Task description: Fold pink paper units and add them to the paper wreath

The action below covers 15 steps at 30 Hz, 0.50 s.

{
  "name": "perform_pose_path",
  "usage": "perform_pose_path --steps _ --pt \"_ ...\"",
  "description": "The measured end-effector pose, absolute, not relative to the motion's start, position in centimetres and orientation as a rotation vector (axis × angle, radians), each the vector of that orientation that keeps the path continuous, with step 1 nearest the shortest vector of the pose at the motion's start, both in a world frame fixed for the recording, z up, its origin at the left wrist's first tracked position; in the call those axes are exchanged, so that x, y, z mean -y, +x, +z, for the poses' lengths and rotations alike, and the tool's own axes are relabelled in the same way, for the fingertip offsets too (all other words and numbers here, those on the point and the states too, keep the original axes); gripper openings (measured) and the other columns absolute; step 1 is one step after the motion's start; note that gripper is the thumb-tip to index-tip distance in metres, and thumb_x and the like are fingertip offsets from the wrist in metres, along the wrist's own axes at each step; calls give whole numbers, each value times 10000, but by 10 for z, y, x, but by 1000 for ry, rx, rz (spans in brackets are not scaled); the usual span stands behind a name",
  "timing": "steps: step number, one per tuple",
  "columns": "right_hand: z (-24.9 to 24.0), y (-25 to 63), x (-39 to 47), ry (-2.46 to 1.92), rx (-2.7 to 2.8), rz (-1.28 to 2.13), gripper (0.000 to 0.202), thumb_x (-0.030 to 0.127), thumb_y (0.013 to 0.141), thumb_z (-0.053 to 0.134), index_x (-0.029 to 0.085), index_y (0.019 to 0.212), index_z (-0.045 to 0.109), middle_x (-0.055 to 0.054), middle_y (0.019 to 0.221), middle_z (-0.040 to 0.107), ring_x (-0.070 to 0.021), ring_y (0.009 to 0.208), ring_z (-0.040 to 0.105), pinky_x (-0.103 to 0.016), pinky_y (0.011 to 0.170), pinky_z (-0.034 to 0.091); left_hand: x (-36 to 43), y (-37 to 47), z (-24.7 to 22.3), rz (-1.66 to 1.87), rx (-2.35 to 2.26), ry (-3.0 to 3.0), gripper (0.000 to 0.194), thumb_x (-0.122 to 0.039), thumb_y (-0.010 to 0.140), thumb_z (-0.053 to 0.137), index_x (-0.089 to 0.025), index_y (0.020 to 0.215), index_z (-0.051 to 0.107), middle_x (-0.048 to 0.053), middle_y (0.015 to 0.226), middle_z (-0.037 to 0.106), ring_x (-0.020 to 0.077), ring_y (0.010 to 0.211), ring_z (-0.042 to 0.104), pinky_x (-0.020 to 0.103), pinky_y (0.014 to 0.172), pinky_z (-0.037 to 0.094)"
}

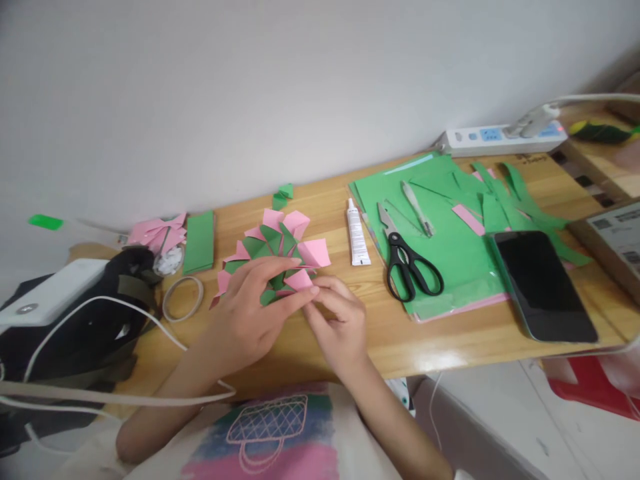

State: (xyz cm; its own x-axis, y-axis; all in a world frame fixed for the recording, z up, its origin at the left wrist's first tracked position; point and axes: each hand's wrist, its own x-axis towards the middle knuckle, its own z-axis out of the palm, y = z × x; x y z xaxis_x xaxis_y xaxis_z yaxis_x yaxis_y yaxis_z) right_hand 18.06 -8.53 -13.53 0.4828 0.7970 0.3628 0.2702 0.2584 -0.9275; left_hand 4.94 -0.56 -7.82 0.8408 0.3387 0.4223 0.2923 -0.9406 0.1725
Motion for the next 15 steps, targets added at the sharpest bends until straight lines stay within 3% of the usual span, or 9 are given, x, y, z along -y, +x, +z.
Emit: perform_pose_path --steps 6,11,15 --pt "-132 180 84 -1293 1091 457 177 78 820 644 234 837 726 -5 804 688 -138 749 648 -237 672 510 1 46 -75 701 -638 2728 234 -119 900 556 -185 1118 609 120 1233 547 242 1161 516 434 995 453" --pt "-136 184 90 -1186 1089 602 267 105 870 570 272 1019 716 -31 968 694 -165 897 655 -282 792 519 -2 43 -77 643 -622 2696 215 -158 915 573 -189 1121 628 114 1205 559 242 1136 521 431 970 467" --pt "-141 187 94 -1132 909 787 211 219 930 525 270 881 724 -20 955 705 -170 919 659 -300 832 514 -1 43 -77 649 -591 2688 214 -159 920 575 -202 1118 641 98 1155 585 230 1085 536 418 932 475"
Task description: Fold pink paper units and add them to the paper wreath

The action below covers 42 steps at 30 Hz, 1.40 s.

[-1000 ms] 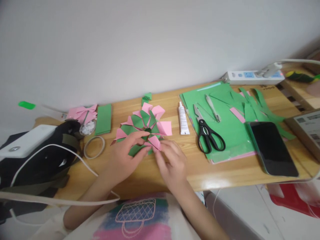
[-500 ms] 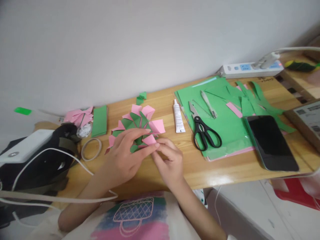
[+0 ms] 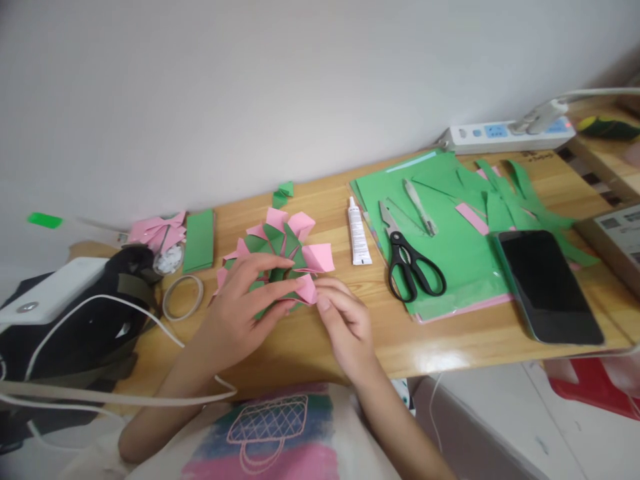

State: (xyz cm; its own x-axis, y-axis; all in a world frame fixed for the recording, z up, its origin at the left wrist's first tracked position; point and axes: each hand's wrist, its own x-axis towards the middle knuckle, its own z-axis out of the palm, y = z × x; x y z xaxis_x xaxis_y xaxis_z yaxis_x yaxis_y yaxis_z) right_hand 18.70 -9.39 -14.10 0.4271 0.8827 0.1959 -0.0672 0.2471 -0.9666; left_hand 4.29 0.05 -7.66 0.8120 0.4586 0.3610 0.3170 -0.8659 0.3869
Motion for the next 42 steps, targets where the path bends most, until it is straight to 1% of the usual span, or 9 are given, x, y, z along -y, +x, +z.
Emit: perform_pose_path --steps 3,7,15,22,27,30,33,39,42 --pt "-140 185 92 -1181 831 793 200 271 907 575 233 749 693 -16 847 698 -167 837 658 -289 781 519 1 45 -77 628 -599 2677 213 -140 918 571 -195 1106 653 101 1146 593 231 1082 536 411 925 473" --pt "-136 181 88 -1282 766 765 203 259 876 615 208 688 670 -7 704 665 -149 692 624 -262 668 507 1 46 -79 600 -630 2671 191 -141 918 563 -186 1082 651 100 1148 600 234 1098 529 422 948 466" --pt "-141 177 90 -1412 702 675 177 233 842 640 192 674 675 -12 724 671 -147 701 621 -264 685 490 5 37 -86 581 -902 2571 226 -161 872 630 -171 1096 603 72 1060 633 210 1024 570 376 913 480" --pt "-143 177 88 -1480 749 629 195 287 850 630 182 688 662 -14 695 666 -155 675 629 -271 644 498 14 11 -103 465 -880 2649 528 -262 824 692 -160 1298 483 141 1261 548 300 1193 485 492 998 419" --pt "-143 178 89 -1512 989 560 184 326 894 580 191 850 696 -50 856 709 -182 801 656 -318 741 521 13 1 -124 752 -969 2689 160 -117 902 537 -174 1013 637 89 1043 671 252 1046 556 439 907 448" --pt "-143 177 86 -1523 1159 454 177 349 847 638 203 929 696 -50 888 700 -192 828 637 -333 767 514 11 2 -132 887 -994 2659 140 -136 914 539 -172 916 674 67 952 711 243 1007 566 429 884 442" --pt "-144 173 77 -1564 1243 293 191 340 782 716 193 902 691 -46 835 692 -199 791 625 -336 757 502 12 5 -134 955 -1022 2621 172 -140 915 534 -178 869 695 58 934 717 227 1014 568 419 900 436" --pt "-146 163 60 -1627 1291 29 246 381 877 602 158 810 682 -38 710 668 -169 648 588 -293 658 466 20 7 -135 1028 -1063 2550 80 -223 865 637 -167 855 693 61 948 710 240 1047 560 427 930 434" --pt "-140 160 64 -1668 1349 -49 322 424 891 563 168 716 648 -32 644 639 -159 599 553 -274 605 434 23 6 -132 1054 -1100 2519 104 -246 867 639 -158 836 686 68 950 708 252 1054 560 436 928 436"
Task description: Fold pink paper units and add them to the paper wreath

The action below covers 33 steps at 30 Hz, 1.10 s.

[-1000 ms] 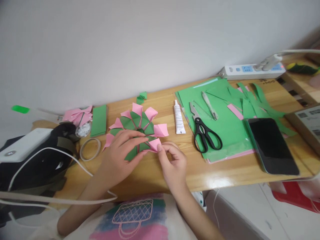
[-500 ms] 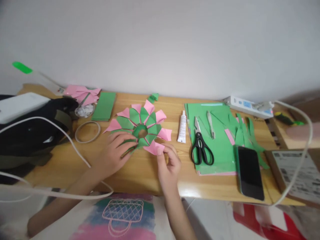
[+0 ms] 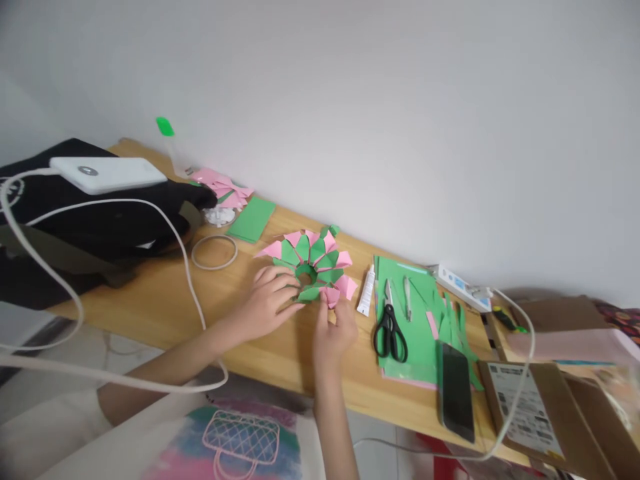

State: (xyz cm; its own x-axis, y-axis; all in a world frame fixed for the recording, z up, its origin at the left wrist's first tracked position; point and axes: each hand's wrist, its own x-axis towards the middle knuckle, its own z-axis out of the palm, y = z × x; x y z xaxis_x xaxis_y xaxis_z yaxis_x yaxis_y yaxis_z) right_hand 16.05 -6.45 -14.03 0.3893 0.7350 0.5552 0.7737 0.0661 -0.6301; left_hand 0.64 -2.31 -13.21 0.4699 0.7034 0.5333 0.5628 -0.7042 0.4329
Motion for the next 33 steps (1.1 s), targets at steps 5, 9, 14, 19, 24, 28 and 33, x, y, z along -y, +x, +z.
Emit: perform_pose_path --steps 5,9,14,19,24,28,33 --pt "-126 159 74 -1819 1434 -98 454 506 876 525 204 537 506 -12 500 554 -141 472 473 -257 493 339 24 4 -122 969 -1103 2533 155 -169 880 582 -171 770 691 63 905 707 242 1014 563 434 899 453" --pt "-118 160 72 -1986 1507 -56 410 461 863 542 199 548 541 -19 478 565 -145 432 465 -259 463 278 17 3 -114 770 -1048 2624 215 -168 878 575 -152 693 682 74 782 686 236 881 582 410 816 477" --pt "-111 160 68 -2152 1591 -5 298 342 856 571 178 615 633 -48 555 632 -167 477 519 -265 481 260 7 6 -109 583 -1059 2705 222 -205 850 621 -158 637 660 75 701 646 251 861 598 368 774 481" --pt "-105 158 65 -2265 1679 46 260 318 890 553 167 727 688 -87 703 703 -196 588 612 -276 503 298 3 10 -107 525 -1183 2717 84 -221 859 630 -144 861 663 102 873 673 259 887 622 354 731 487" --pt "-92 151 56 -2413 1786 137 206 259 898 567 172 754 687 -74 747 703 -187 649 650 -276 529 385 -2 15 -104 436 -1096 2781 63 -194 842 647 -153 814 685 93 826 689 278 923 634 399 806 484" --pt "-77 143 46 -2568 1871 240 211 332 942 564 145 938 661 -41 892 692 -146 767 658 -310 694 535 -3 20 -102 375 -1075 2794 146 -141 846 592 -142 746 699 123 797 696 300 947 634 442 837 480" --pt "-66 139 33 -2636 2021 398 242 330 939 580 148 1089 629 -63 1069 667 -175 916 660 -376 802 565 0 28 -101 245 -1062 2774 137 -81 856 574 -106 793 693 105 803 700 250 891 662 423 825 517"
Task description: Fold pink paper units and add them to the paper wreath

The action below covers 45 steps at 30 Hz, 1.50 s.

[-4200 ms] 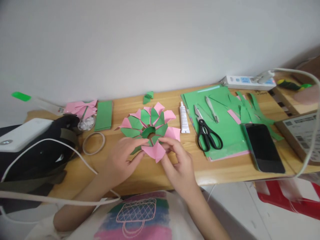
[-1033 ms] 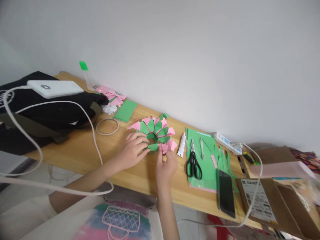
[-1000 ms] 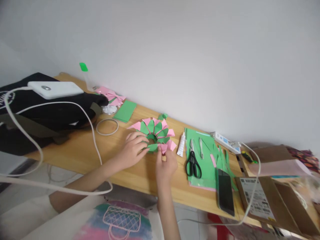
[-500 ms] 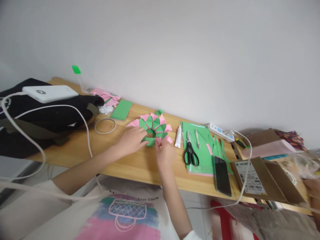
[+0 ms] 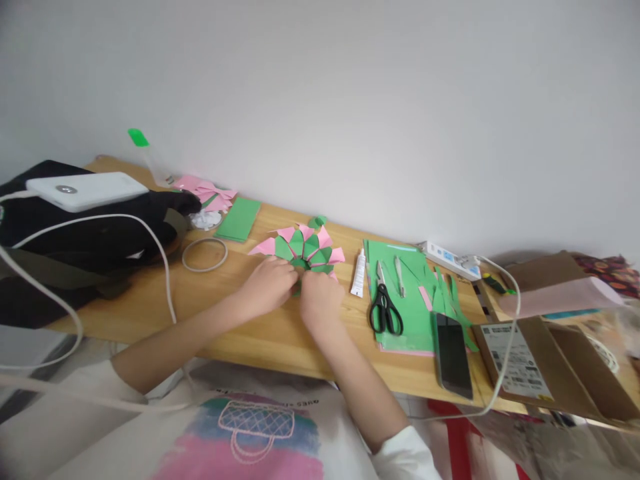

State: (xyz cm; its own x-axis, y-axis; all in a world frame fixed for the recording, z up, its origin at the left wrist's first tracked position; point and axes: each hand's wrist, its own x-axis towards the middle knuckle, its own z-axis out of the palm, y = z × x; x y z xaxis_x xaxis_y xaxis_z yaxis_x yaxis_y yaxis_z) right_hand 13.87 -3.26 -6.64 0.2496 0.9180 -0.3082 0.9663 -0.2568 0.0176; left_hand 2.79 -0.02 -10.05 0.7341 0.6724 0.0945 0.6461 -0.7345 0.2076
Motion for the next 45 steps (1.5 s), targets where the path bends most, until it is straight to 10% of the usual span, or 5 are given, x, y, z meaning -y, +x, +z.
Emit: perform_pose_path --steps 12,15,20,30,45 --pt "-79 150 44 2470 -1982 -229 171 235 916 567 154 858 706 -93 774 710 -205 742 687 -282 630 474 15 16 -104 286 -912 2727 237 -70 900 501 -113 1096 628 122 1023 676 250 981 648 361 828 542" --pt "-92 167 70 2688 -2055 -106 309 394 920 545 184 1112 665 -62 763 719 -185 641 670 -256 558 421 26 -12 -99 359 -879 2684 376 -164 922 530 -159 1298 528 107 1185 650 240 1079 626 363 914 522" --pt "-122 194 124 2907 -2249 -59 553 503 961 343 63 1194 584 -72 710 695 -127 460 564 -246 499 436 32 -77 -97 521 -1052 2470 264 -291 963 438 -232 1017 690 43 1042 720 207 987 654 325 907 509" --pt "-164 168 110 2435 -2693 -675 284 407 927 476 192 875 654 -20 644 718 -143 489 642 -223 478 438 -3 -112 -112 125 -1986 2216 262 -256 869 510 -130 992 703 175 1096 677 370 1076 585 474 881 451" --pt "-142 170 86 2206 -2531 -977 281 299 911 542 211 679 675 -2 640 703 -138 578 625 -229 551 358 -25 -109 -117 -156 -1829 2238 258 -223 860 467 -208 873 725 79 980 753 284 980 680 376 776 469"
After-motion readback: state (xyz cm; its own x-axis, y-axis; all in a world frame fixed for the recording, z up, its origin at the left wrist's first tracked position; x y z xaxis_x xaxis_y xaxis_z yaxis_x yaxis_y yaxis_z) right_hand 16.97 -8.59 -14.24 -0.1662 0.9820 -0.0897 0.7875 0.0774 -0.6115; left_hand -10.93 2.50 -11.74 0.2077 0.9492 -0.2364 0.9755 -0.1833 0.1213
